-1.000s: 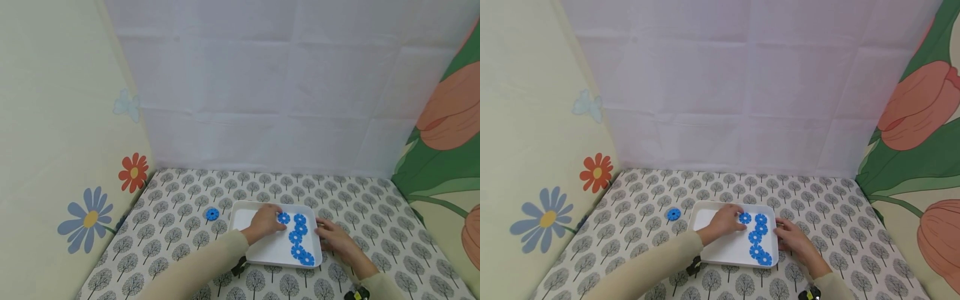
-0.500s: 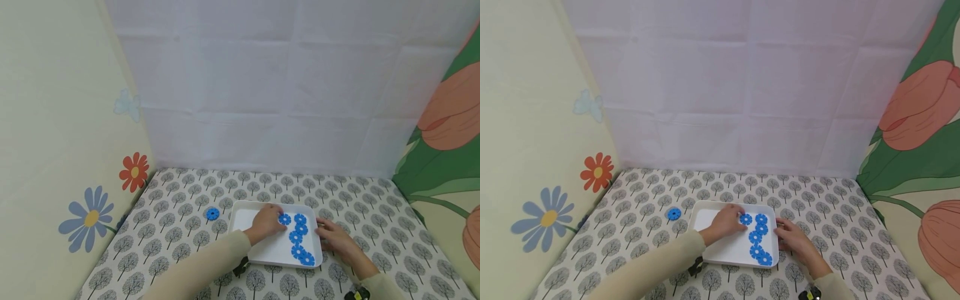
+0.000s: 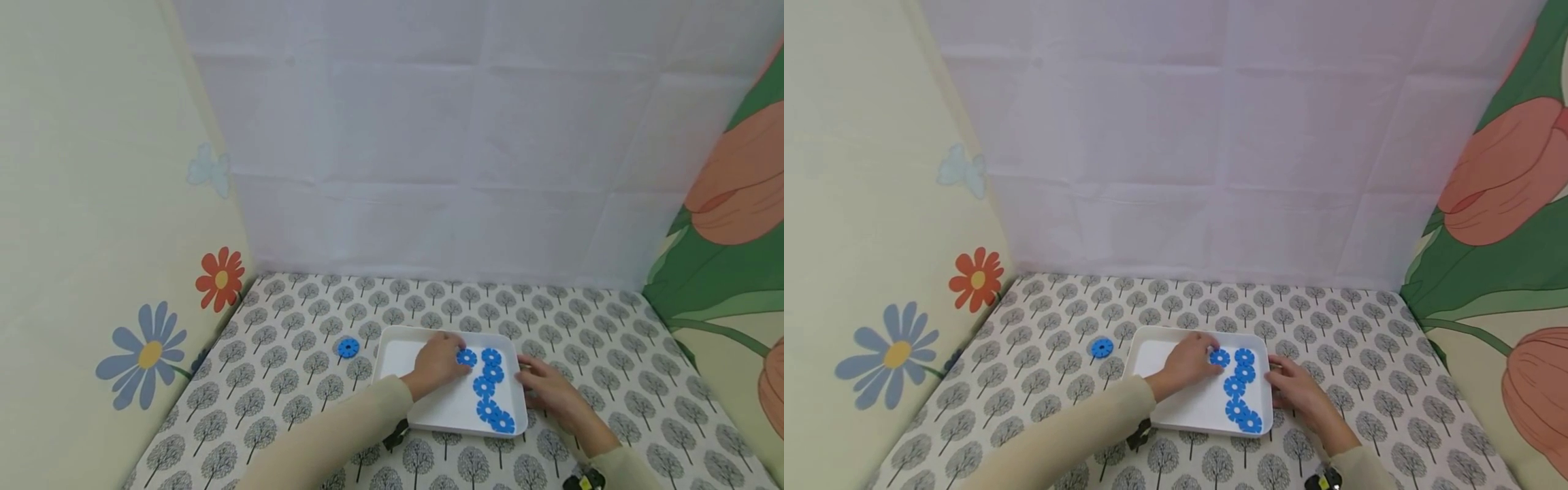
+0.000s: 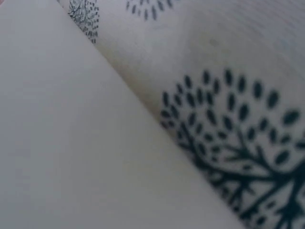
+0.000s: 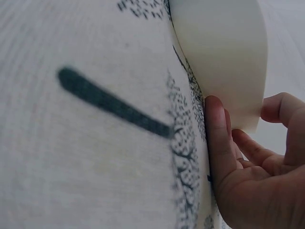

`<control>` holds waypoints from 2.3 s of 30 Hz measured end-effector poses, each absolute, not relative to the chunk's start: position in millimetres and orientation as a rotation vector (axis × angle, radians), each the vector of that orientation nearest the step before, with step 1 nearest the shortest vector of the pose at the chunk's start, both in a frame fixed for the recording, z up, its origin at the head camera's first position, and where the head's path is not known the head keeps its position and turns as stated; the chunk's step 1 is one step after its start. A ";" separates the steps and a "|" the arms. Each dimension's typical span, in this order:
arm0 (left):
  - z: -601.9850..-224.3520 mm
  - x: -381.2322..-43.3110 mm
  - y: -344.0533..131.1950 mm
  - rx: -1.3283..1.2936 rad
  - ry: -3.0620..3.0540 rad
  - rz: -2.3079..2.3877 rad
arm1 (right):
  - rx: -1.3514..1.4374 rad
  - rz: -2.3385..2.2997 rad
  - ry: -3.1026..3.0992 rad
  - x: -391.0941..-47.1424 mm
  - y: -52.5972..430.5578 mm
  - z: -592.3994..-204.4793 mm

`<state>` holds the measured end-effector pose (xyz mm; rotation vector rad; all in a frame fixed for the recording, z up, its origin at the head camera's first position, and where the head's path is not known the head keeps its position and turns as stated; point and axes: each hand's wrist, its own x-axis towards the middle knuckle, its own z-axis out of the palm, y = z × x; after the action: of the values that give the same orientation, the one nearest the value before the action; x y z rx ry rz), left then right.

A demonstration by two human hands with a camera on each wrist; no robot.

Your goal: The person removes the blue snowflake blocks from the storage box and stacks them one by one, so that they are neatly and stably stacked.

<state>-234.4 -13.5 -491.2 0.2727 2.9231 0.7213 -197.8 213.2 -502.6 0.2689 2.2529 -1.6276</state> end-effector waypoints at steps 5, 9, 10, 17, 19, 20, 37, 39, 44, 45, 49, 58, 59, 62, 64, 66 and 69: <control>-492.0 -233.9 -13.7 0.306 2.940 0.698 | 0.273 -1.630 2.238 -198.5 213.8 -502.3; -492.6 -234.6 -13.6 0.322 2.947 0.683 | 0.257 -1.627 2.252 -197.7 213.8 -501.6; -492.5 -234.6 -13.5 0.323 2.947 0.682 | 0.253 -1.624 2.257 -197.5 213.6 -501.5; -490.7 -235.8 -12.3 0.305 2.915 0.695 | 0.255 -1.607 2.269 -197.6 213.9 -501.8; -490.7 -236.6 -12.2 0.305 2.904 0.713 | 0.262 -1.603 2.259 -198.4 214.1 -501.5; -490.6 -236.8 -12.1 0.307 2.899 0.721 | 0.263 -1.603 2.252 -198.5 214.2 -501.2; -489.2 -231.6 -24.7 0.406 2.853 0.815 | 0.293 -1.603 2.246 -197.6 211.7 -500.6; -487.2 -229.8 -27.1 0.400 2.844 0.818 | 0.302 -1.596 2.245 -197.9 211.6 -500.8; -480.2 -226.6 -34.5 0.441 2.879 0.769 | 0.329 -1.566 2.250 -198.9 211.2 -500.9; -478.2 -226.4 -36.3 0.454 2.891 0.762 | 0.335 -1.562 2.249 -199.1 211.2 -501.0; -469.3 -224.8 -44.9 0.496 2.906 0.777 | 0.352 -1.548 2.251 -199.8 210.8 -500.8; -455.7 -223.2 -70.3 0.510 2.917 0.882 | 0.347 -1.569 2.242 -198.8 210.2 -498.3; -455.4 -223.4 -73.3 0.511 2.922 0.889 | 0.345 -1.568 2.244 -198.7 210.1 -498.0; -454.1 -223.7 -82.3 0.515 2.925 0.924 | 0.347 -1.563 2.246 -199.3 209.8 -497.2; -453.1 -223.6 -88.6 0.520 2.933 0.942 | 0.349 -1.558 2.249 -199.9 209.7 -496.9; -452.2 -223.2 -95.5 0.520 2.941 0.964 | 0.351 -1.556 2.248 -200.3 209.7 -496.6; -450.7 -221.9 -105.0 0.514 2.952 0.980 | 0.342 -1.563 2.245 -200.3 210.2 -497.2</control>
<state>-221.9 -105.0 -450.7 0.5142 2.9517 0.9799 -200.3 210.2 -497.2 0.3417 2.2448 -1.5632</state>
